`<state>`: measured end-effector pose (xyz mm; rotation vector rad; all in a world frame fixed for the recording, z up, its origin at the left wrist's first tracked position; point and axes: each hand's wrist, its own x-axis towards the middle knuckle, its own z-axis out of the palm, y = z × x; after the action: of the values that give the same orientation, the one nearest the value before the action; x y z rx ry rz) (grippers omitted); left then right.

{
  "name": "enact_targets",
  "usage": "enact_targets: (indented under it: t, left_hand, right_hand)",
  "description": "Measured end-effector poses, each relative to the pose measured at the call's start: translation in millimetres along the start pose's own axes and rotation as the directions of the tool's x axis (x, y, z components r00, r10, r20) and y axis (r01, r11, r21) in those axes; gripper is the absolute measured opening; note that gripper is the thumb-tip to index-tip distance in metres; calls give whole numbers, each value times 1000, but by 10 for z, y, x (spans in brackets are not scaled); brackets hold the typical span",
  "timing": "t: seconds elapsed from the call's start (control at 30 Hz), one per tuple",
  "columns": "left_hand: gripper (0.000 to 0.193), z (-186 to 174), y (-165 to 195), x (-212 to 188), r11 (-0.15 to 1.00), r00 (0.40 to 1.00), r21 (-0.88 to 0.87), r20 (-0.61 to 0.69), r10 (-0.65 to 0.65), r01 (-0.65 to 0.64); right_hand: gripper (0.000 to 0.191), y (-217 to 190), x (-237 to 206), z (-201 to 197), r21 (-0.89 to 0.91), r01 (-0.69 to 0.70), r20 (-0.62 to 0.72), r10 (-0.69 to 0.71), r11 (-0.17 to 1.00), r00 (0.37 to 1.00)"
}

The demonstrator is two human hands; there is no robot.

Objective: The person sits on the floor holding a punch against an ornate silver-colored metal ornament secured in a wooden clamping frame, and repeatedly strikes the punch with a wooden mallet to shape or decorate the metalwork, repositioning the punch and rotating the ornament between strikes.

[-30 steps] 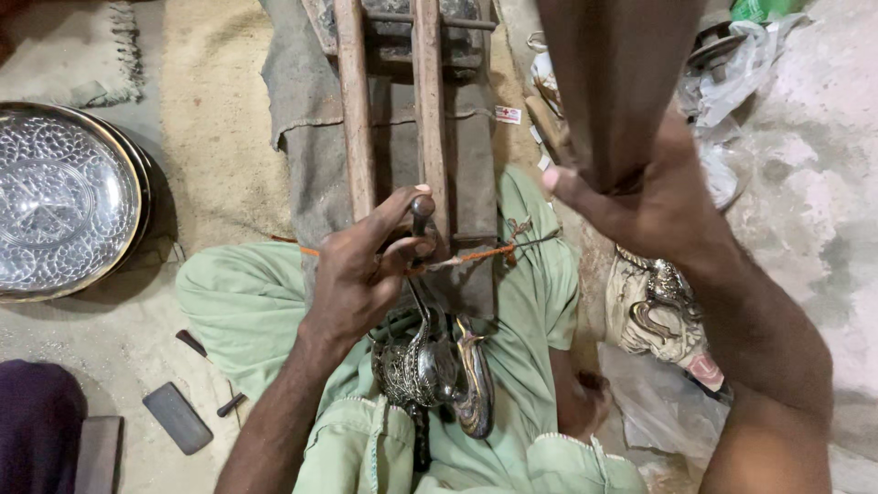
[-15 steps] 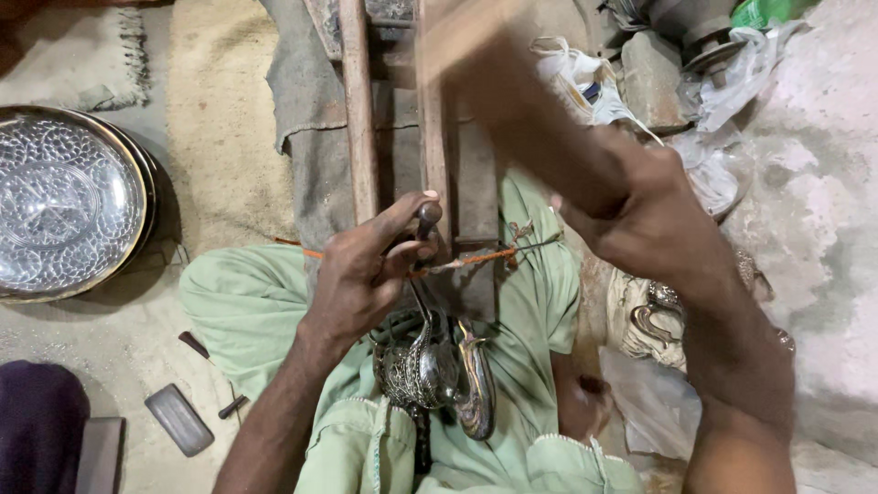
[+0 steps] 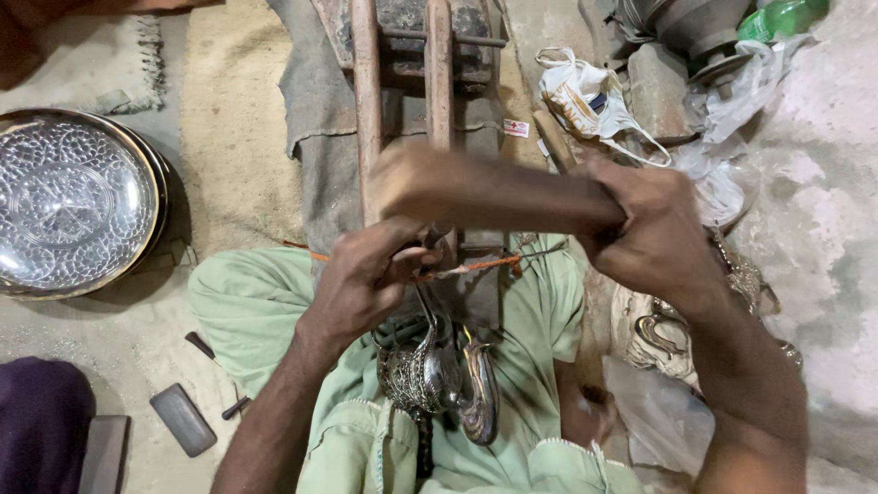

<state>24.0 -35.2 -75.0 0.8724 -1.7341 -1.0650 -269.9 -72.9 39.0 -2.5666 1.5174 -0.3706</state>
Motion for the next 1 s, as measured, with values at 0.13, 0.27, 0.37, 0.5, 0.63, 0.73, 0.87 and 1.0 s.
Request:
enact_targets:
  t: [0.13,0.27,0.37,0.5,0.63,0.73,0.87,1.0]
  left_hand:
    - [65,-14,-41,-8,998,999,53,30,-36,34]
    - [63,-28,-48,-15,990,995,-109,53,-80,86]
    - [69,-55,-48,-4,995,996,83,61,-64,59]
    - [66,-75,-83,5,987,982,-53,117,-146,153]
    - [60,-95,-144,-9,980,972,96,144,-184,172]
    - [45,-124,-161,-21,950,952,232,177,-251,208]
    - [43,-174,-144,-23,959,952,244,230,-199,142]
    - [39,-52,-113,-86,859,941,-512,-298,-161,-15]
  right_hand:
    - [34,-1,-24,-12,79,-2,11,1,997,1000]
    - [18,-8,-21,0,-208,12,108,11,978,994]
    - [40,2,-6,-8,207,67,-32,-61,976,998]
    - [36,-22,2,-50,-95,69,20,-67,993,998]
    - [48,-79,11,-116,-57,95,-16,-96,994,995]
    - [44,-115,8,-128,-185,144,-7,-148,972,989]
    - [42,-98,-51,-138,-78,35,-21,-36,996,999]
    - [47,-49,-87,-134,-1,16,-26,-16,1000,1000]
